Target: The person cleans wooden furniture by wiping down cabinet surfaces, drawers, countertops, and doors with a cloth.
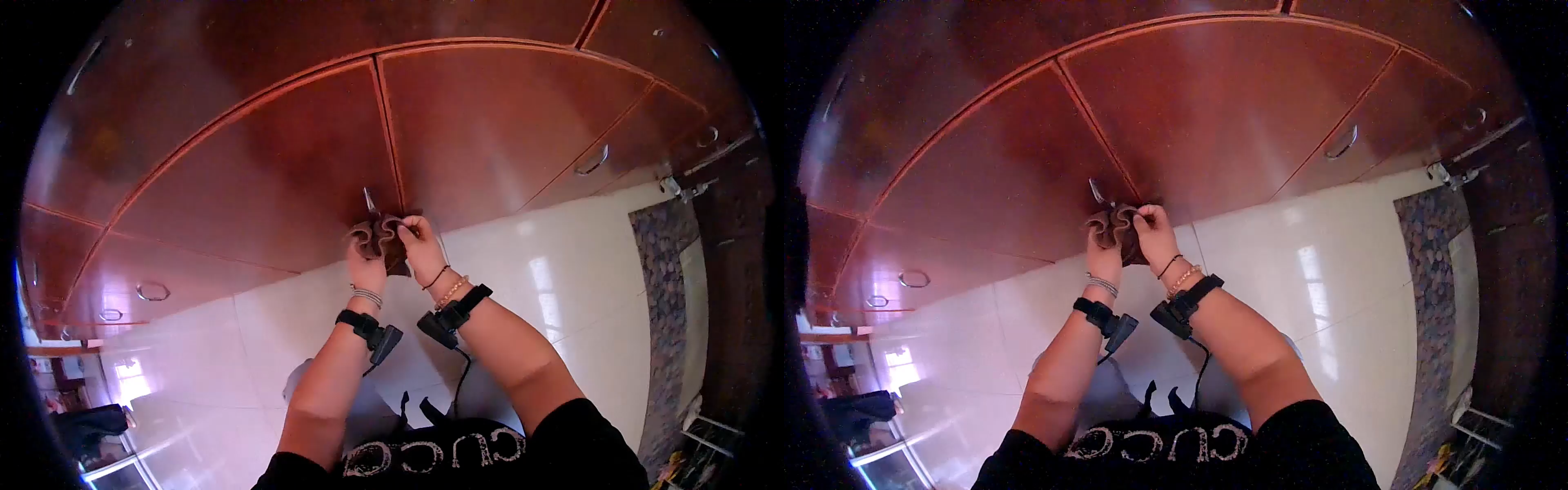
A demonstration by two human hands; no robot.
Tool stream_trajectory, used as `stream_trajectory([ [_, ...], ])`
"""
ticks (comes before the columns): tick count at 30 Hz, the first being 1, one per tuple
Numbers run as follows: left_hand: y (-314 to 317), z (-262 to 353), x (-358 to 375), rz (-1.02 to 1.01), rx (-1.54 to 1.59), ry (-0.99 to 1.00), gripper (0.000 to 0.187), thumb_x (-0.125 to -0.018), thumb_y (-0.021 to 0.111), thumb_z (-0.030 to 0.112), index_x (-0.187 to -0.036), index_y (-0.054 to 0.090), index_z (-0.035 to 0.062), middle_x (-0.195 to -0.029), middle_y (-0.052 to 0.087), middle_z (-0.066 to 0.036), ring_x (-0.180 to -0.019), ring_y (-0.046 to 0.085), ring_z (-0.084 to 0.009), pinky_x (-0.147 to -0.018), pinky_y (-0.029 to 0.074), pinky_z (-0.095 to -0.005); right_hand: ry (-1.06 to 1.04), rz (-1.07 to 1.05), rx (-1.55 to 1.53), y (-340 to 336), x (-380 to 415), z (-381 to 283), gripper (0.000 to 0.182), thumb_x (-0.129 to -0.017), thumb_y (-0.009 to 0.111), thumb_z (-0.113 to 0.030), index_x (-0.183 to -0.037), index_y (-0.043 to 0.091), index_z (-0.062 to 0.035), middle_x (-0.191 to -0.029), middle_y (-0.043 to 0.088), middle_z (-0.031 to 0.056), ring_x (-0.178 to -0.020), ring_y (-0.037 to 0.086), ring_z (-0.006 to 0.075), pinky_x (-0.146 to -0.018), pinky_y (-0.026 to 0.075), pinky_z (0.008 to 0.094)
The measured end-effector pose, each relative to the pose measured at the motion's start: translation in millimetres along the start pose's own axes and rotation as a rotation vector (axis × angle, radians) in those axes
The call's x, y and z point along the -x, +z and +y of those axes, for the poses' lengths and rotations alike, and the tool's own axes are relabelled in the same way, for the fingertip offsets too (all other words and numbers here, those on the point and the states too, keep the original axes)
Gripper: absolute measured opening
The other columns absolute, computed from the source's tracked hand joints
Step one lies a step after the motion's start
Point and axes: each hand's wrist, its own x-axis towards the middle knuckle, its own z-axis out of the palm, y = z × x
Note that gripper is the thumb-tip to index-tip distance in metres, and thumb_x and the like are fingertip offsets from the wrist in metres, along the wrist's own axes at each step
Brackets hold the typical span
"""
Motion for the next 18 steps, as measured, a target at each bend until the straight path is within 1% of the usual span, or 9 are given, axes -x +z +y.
stream_trajectory([
  [3,1,33,4,-0.09,0.113,-0.021,0.038,-0.083,0.059,0.007,-0.117,0.042,0.0006,-0.116,0.052,-0.011,-0.106,0.052,-0.0218,-0.091,0.041,-0.03,0.079,-0.004,-0.059,7,-1,-13,0.013,-0.084,0.056,-0.005,-0.096,0.052,-0.0077,-0.089,0.053,-0.0012,-0.083,0.049,0.0086,-0.077,0.042,0.0237],
  [5,3,42,3,-0.054,0.516,-0.031,0.032,-0.08,0.058,0.003,-0.11,0.048,-0.0007,-0.108,0.055,-0.012,-0.099,0.054,-0.0205,-0.088,0.042,-0.0311,0.041,-0.017,-0.095,14,6,-29,0.013,-0.084,0.056,-0.004,-0.096,0.051,-0.007,-0.09,0.053,0.0,-0.083,0.05,0.0093,-0.077,0.042,0.0239],
  [7,-4,56,12,0.016,0.407,0.03,0.034,-0.081,0.058,0.003,-0.112,0.045,-0.0006,-0.111,0.053,-0.013,-0.101,0.053,-0.0212,-0.089,0.042,-0.0312,0.001,-0.024,-0.131,22,10,-44,0.013,-0.084,0.055,-0.004,-0.096,0.051,-0.0063,-0.091,0.054,0.0013,-0.084,0.05,0.0099,-0.077,0.042,0.0241],
  [9,-2,64,16,0.069,0.304,0.087,0.037,-0.081,0.057,0.002,-0.115,0.043,-0.0005,-0.115,0.051,-0.013,-0.103,0.052,-0.0218,-0.091,0.041,-0.0314,-0.304,-0.092,0.061,25,10,-53,0.012,-0.087,0.053,-0.005,-0.098,0.049,-0.0062,-0.096,0.054,0.0019,-0.086,0.052,0.0113,-0.078,0.044,0.024],
  [11,-6,66,15,0.136,0.132,0.09,0.039,-0.082,0.056,0.002,-0.117,0.039,-0.0003,-0.119,0.047,-0.014,-0.106,0.05,-0.0221,-0.092,0.04,-0.0307,-0.327,-0.084,0.143,25,13,-52,0.013,-0.086,0.054,-0.005,-0.098,0.048,-0.0048,-0.096,0.053,0.0024,-0.088,0.052,0.0117,-0.08,0.043,0.0247],
  [13,-1,49,8,0.141,0.198,0.179,0.036,-0.081,0.056,0.001,-0.114,0.042,-0.001,-0.115,0.051,-0.014,-0.105,0.051,-0.022,-0.092,0.04,-0.0312,-0.465,-0.005,0.476,24,11,-42,0.014,-0.086,0.056,-0.007,-0.097,0.048,-0.0045,-0.096,0.053,0.0026,-0.09,0.051,0.012,-0.081,0.042,0.0251],
  [15,-4,45,2,-0.022,0.294,0.106,0.033,-0.08,0.058,0.002,-0.111,0.045,-0.0019,-0.111,0.054,-0.014,-0.103,0.053,-0.0214,-0.092,0.04,-0.0316,-0.413,0.0,0.485,16,0,-17,0.017,-0.085,0.057,-0.008,-0.098,0.047,-0.0051,-0.093,0.052,0.0032,-0.09,0.05,0.0127,-0.081,0.042,0.0255],
  [17,-6,48,7,0.007,0.156,0.123,0.031,-0.079,0.06,0.002,-0.108,0.048,-0.0024,-0.107,0.056,-0.013,-0.1,0.055,-0.0205,-0.091,0.041,-0.0316,-0.194,-0.11,0.186,15,-2,-14,0.021,-0.077,0.061,-0.01,-0.094,0.05,-0.0042,-0.09,0.057,0.0118,-0.081,0.055,0.0219,-0.076,0.045,0.0317],
  [18,-4,42,10,0.024,0.177,0.069,0.032,-0.079,0.06,0.003,-0.108,0.047,-0.0023,-0.106,0.057,-0.012,-0.099,0.055,-0.0204,-0.09,0.041,-0.0312,-0.181,-0.064,0.277,10,1,-11,0.022,-0.076,0.061,-0.009,-0.094,0.05,-0.0038,-0.086,0.057,0.0118,-0.079,0.055,0.0228,-0.073,0.045,0.0318],
])
